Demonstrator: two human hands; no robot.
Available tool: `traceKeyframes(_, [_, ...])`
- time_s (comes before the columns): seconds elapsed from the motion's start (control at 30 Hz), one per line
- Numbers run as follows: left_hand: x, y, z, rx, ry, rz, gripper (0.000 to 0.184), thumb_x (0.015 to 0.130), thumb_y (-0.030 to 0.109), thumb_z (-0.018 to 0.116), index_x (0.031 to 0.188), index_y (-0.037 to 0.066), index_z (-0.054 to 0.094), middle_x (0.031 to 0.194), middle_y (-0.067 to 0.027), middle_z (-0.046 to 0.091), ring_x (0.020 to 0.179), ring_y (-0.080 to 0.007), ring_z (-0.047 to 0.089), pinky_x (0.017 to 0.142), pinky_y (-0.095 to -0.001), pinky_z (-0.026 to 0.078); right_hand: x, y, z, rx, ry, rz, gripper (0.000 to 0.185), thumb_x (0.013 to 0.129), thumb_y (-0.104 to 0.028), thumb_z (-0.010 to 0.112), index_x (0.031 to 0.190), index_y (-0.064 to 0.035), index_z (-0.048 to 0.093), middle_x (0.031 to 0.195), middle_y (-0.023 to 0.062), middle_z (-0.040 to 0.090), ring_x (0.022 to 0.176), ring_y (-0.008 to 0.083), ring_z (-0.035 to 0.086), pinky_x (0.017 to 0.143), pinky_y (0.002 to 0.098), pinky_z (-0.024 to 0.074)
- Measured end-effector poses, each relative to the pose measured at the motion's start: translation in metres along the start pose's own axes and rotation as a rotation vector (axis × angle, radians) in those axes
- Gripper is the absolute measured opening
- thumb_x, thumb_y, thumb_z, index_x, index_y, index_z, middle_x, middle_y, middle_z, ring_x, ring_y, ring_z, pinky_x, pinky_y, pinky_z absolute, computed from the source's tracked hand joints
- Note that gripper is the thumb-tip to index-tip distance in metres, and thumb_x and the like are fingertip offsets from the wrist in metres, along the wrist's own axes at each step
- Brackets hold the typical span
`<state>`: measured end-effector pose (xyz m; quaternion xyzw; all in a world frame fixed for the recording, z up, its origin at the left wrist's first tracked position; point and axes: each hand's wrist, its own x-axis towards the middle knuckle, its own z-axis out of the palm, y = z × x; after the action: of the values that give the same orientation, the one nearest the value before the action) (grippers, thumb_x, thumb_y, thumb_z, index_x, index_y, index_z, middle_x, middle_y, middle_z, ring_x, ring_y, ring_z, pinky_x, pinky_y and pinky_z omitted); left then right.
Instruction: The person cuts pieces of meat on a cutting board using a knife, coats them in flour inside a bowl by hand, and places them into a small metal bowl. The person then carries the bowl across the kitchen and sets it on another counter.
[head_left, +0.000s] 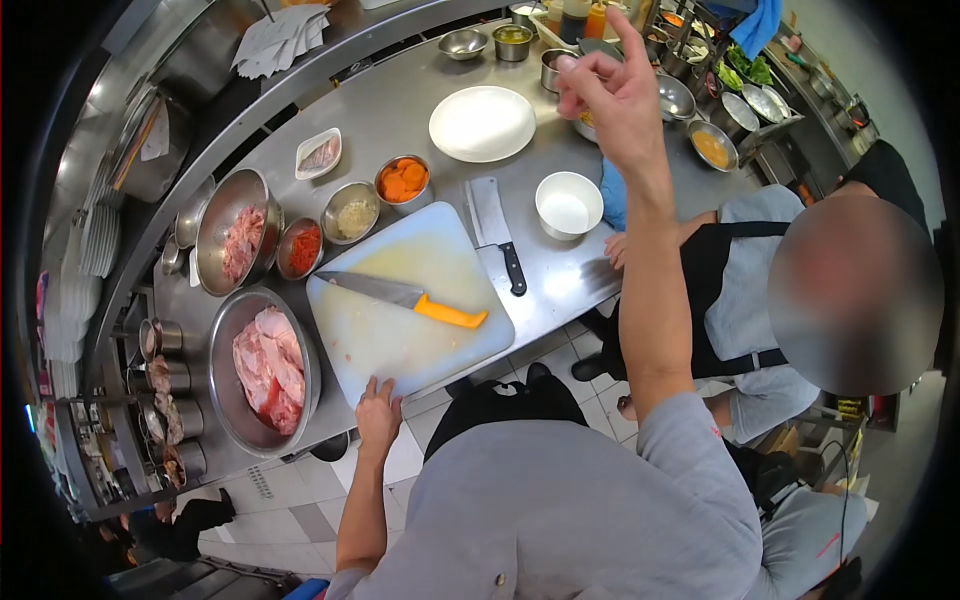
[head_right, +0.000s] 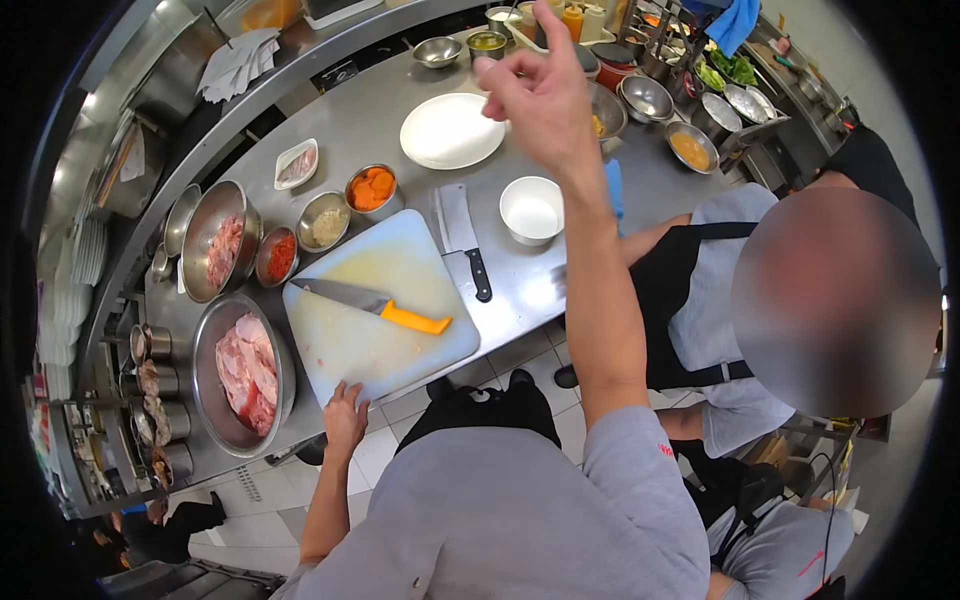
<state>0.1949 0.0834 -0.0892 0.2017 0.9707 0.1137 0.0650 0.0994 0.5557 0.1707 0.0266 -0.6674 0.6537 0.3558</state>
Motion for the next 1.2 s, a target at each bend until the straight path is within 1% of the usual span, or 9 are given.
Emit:
traceKeyframes(0.1, [0.000, -0.002, 0.001, -0.008, 0.021, -0.010, 0.038, 0.078, 0.012, 0.071, 0.115, 0.008, 0.064, 0.125, -0.0294, 0.056, 0.097, -0.0440, 0.063, 0.084, -0.0472, 0.052, -0.001, 0.048, -0.022, -0.107, 0.039, 0.109, 0.072, 0.087, -0.011, 0.069, 0.146, -0.0031, 0.029, 0.079, 0.0047, 0.064, 0.061, 0.0095, 0.060, 0.055, 0.0222, 0.0488])
traceKeyframes(0.23, [0.000, -0.002, 0.002, -0.026, 0.014, -0.032, 0.035, 0.078, 0.014, 0.072, 0.113, 0.007, 0.065, 0.126, -0.0298, 0.056, 0.101, -0.0440, 0.062, 0.087, -0.0471, 0.052, -0.024, 0.143, -0.060, -0.266, 0.232, 0.360, 0.047, 0.089, -0.010, 0.064, 0.131, -0.0012, 0.045, 0.086, 0.0052, 0.062, 0.068, 0.0100, 0.061, 0.054, 0.0223, 0.0473])
traceKeyframes(0.3, [0.001, -0.004, 0.002, -0.027, 0.003, -0.026, 0.035, 0.079, 0.014, 0.072, 0.112, 0.007, 0.065, 0.128, -0.0297, 0.055, 0.103, -0.0440, 0.062, 0.088, -0.0471, 0.051, -0.044, 0.195, -0.086, -0.408, 0.228, 0.279, 0.039, 0.090, -0.009, 0.061, 0.126, -0.0012, 0.050, 0.087, 0.0042, 0.061, 0.070, 0.0098, 0.060, 0.056, 0.0218, 0.0469])
traceKeyframes(0.43, [-0.001, -0.009, 0.008, -0.035, 0.027, 0.001, 0.035, 0.079, 0.012, 0.070, 0.114, 0.008, 0.064, 0.130, -0.0286, 0.053, 0.107, -0.0438, 0.059, 0.090, -0.0465, 0.050, -0.070, 0.147, -0.038, -0.140, 0.379, 0.313, 0.027, 0.093, -0.011, 0.061, 0.117, -0.0005, 0.056, 0.089, 0.0044, 0.061, 0.070, 0.0087, 0.058, 0.060, 0.0221, 0.0476])
traceKeyframes(0.63, [-0.014, -0.007, 0.021, -0.027, 0.102, -0.107, 0.036, 0.080, 0.012, 0.066, 0.116, 0.006, 0.062, 0.131, -0.0268, 0.053, 0.119, -0.0419, 0.054, 0.097, -0.0458, 0.048, -0.125, 0.114, 0.065, -0.111, 0.106, 0.225, 0.019, 0.095, -0.012, 0.060, 0.110, -0.0001, 0.058, 0.089, 0.0044, 0.061, 0.071, 0.0085, 0.058, 0.062, 0.0219, 0.0481])
traceKeyframes(0.83, [-0.079, -0.041, 0.038, -0.314, 0.319, 0.017, 0.022, 0.077, 0.004, 0.062, 0.098, 0.001, 0.069, 0.124, -0.0213, 0.058, 0.117, -0.0364, 0.056, 0.102, -0.0443, 0.044, -0.269, 0.074, 0.166, 0.025, -0.461, 0.279, 0.014, 0.096, -0.010, 0.058, 0.107, -0.0007, 0.058, 0.088, 0.0047, 0.060, 0.071, 0.0086, 0.056, 0.062, 0.0223, 0.0471])
traceKeyframes(0.93, [-0.176, -0.081, 0.044, -0.343, 0.545, -0.171, 0.019, 0.074, 0.005, 0.064, 0.093, 0.002, 0.067, 0.111, -0.0183, 0.062, 0.113, -0.0358, 0.057, 0.097, -0.0431, 0.047, -0.359, 0.049, 0.215, 0.031, -0.734, 0.441, 0.013, 0.096, -0.008, 0.057, 0.107, -0.0007, 0.058, 0.084, 0.0035, 0.059, 0.068, 0.0079, 0.055, 0.060, 0.0213, 0.0462])
traceKeyframes(1.1, [-0.429, -0.155, 0.084, -0.496, 0.092, -0.965, 0.018, 0.072, 0.012, 0.066, 0.088, 0.003, 0.064, 0.107, -0.0182, 0.062, 0.108, -0.0362, 0.060, 0.089, -0.0457, 0.051, -0.502, 0.029, 0.323, 0.043, -1.210, 0.579, 0.010, 0.096, -0.009, 0.057, 0.102, -0.0009, 0.060, 0.079, 0.0018, 0.060, 0.063, 0.0059, 0.054, 0.057, 0.0204, 0.0457])
traceKeyframes(1.2, [-0.585, -0.157, 0.118, -0.486, 0.095, -1.307, 0.023, 0.076, 0.015, 0.065, 0.096, 0.004, 0.065, 0.108, -0.0184, 0.062, 0.104, -0.0364, 0.061, 0.087, -0.0471, 0.051, -0.576, 0.003, 0.408, -0.010, -1.591, 0.336, 0.011, 0.095, -0.009, 0.060, 0.098, 0.0014, 0.062, 0.076, 0.0038, 0.060, 0.065, 0.0080, 0.056, 0.059, 0.0231, 0.0470])
